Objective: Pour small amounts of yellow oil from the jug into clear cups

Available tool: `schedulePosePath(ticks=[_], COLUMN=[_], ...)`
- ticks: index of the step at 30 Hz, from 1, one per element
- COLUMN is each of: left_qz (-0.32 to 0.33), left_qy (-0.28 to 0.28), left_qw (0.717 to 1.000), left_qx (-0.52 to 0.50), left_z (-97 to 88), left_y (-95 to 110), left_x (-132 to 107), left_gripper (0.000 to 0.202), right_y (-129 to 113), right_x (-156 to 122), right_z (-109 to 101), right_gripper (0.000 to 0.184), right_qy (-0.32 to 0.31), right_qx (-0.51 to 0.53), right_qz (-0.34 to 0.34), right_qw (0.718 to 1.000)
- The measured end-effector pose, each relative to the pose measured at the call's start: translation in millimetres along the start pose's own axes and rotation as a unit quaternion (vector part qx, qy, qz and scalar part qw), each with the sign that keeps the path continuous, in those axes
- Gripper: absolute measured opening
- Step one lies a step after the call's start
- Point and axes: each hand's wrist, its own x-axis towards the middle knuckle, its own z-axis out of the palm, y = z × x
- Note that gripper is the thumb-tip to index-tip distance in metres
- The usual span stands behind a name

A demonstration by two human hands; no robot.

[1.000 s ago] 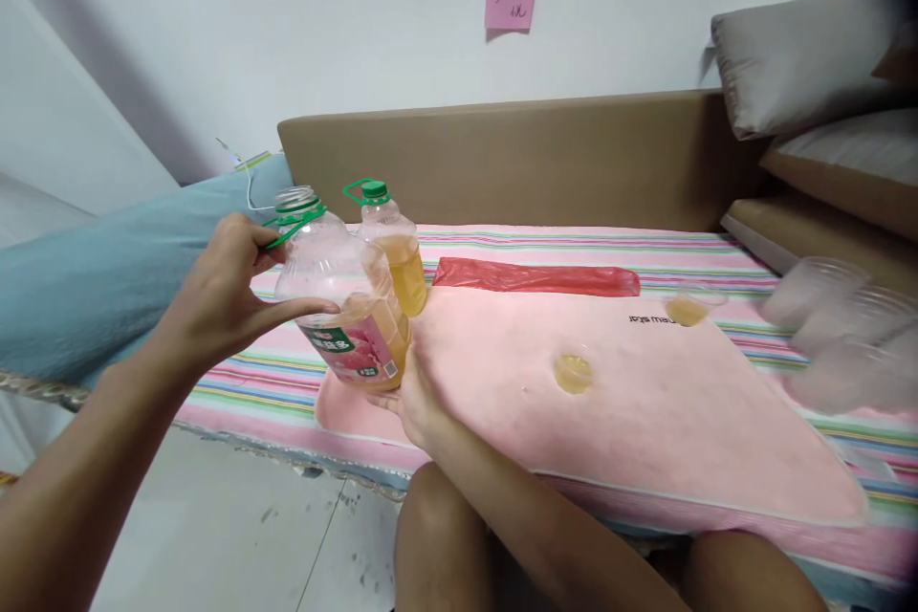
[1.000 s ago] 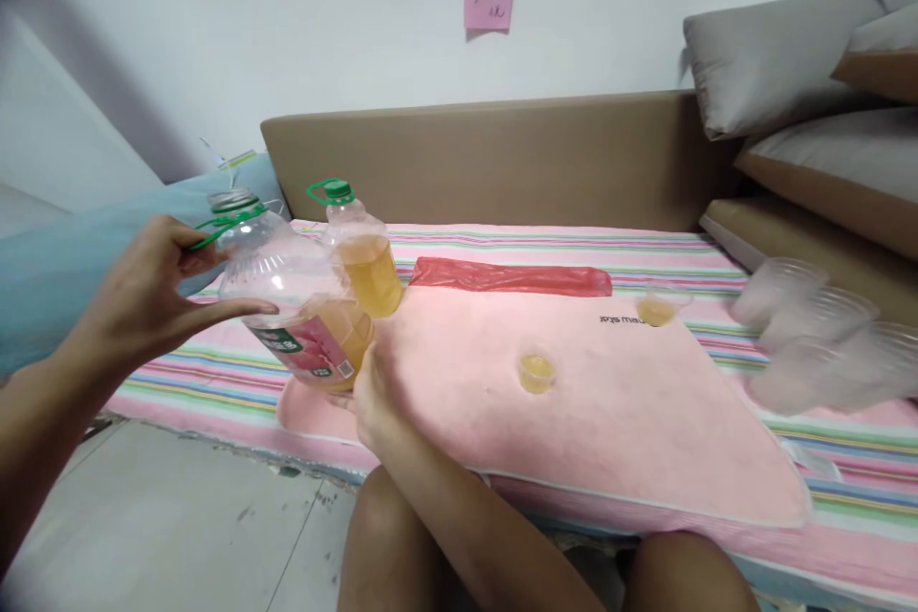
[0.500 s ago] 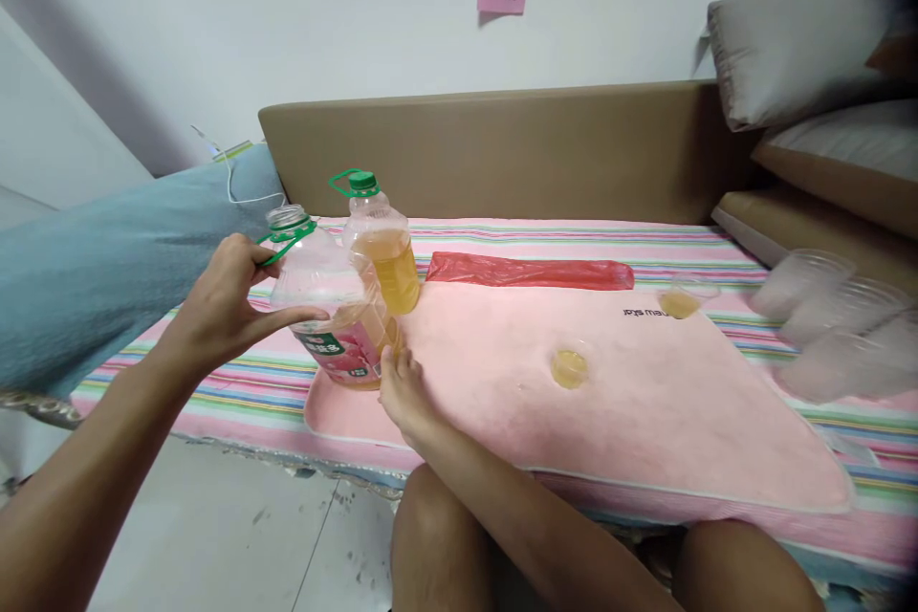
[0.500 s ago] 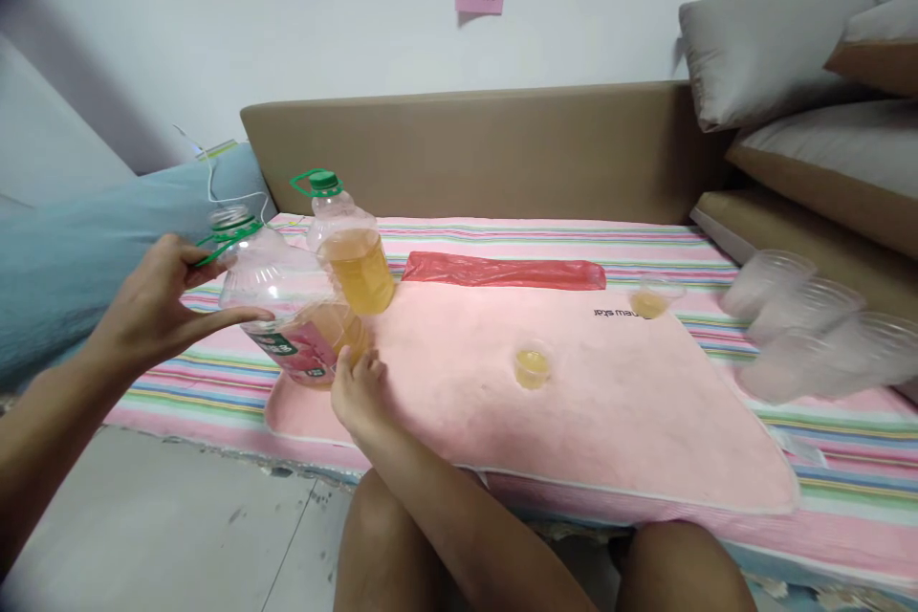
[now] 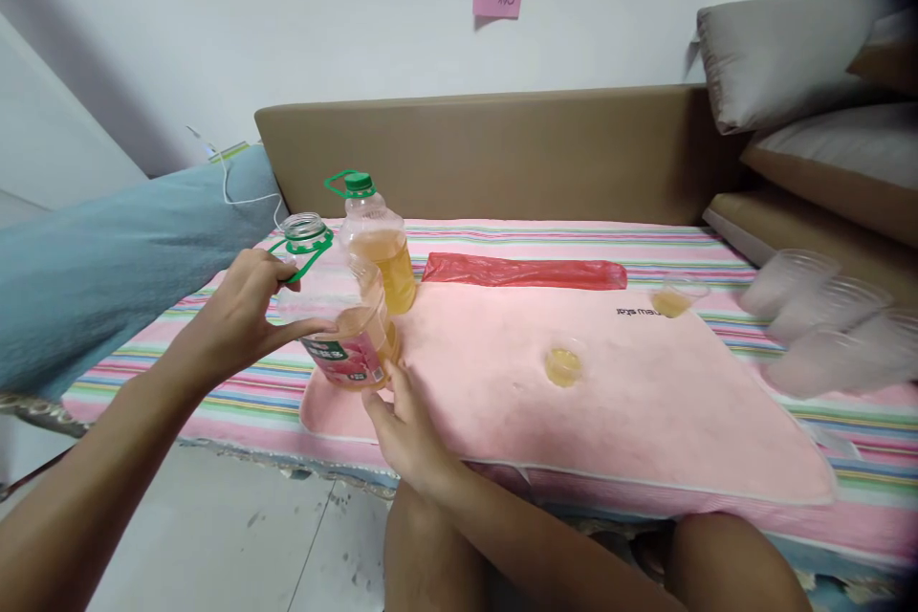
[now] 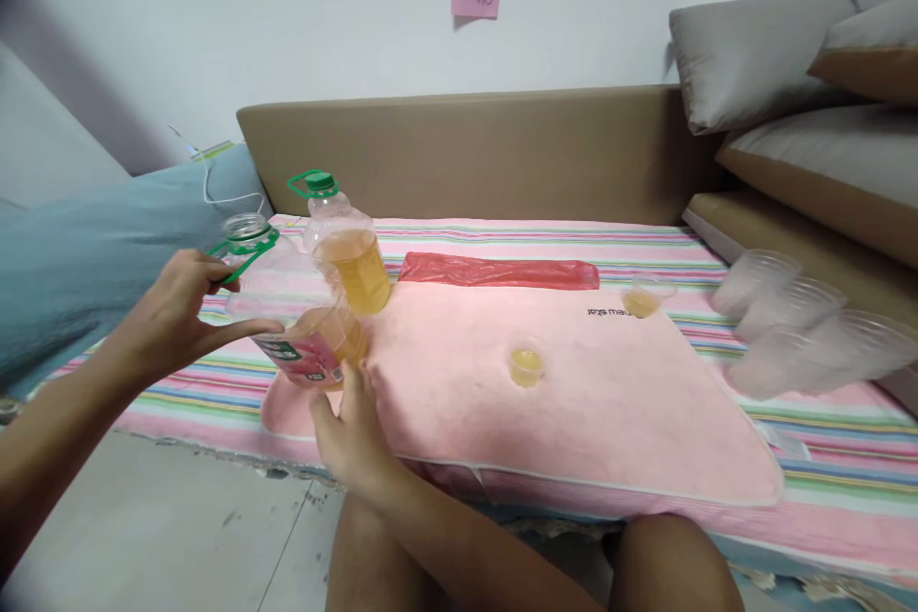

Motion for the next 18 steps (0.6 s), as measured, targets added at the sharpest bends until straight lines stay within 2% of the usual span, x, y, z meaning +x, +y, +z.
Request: schedulePosePath(ticks=[3,6,9,11,14,16,18], left_qz=[-0.012,-0.029,-0.041,-0.051,-0.096,-0.152,-0.202], left_qy=[-0.003,-0.001,-0.001,0.002,0.014,0.029,0.061], left_qw=[1.000,0.998,0.995,0.991,0.988,0.983,0.974], left_qx=[0.018,0.048,0.095,0.123,0.123,0.100,0.085], left_z=[-1.3,-3.3,-3.9,-4.7,-8.9,-13.0,-15.8], left_y=[1.4,2.4,6.1,11.6,22.5,29.4,38.7], left_x=[-0.7,-1.3,-2.6,-3.1,-1.9,0.6,5.0], left_gripper=[0.060,0.061,0.064,0.072,0.080,0.077,0.072], right_y=[-13.6,-28.4,-48.9,-67.3,-95.0,-106.4,-108.7], right_x=[-25.7,-46.8,-59.5,-63.0,-61.3,-57.6,-55.0], right_z=[-24.7,-56.9,-93.9,-124.2,-182.1,-225.6,-267.1], right_gripper=[0.047,0.033,0.022,0.020,0.017,0.017,0.023], right_qy=[-0.018,-0.038,-0.060,-0.050,0.021,0.118,0.181], right_qx=[0.042,0.027,-0.002,-0.030,-0.099,-0.134,-0.149], right_qz=[0.028,0.028,-0.036,-0.106,-0.222,-0.248,-0.250], right_qw=[0.999,0.999,0.998,0.993,0.970,0.952,0.939])
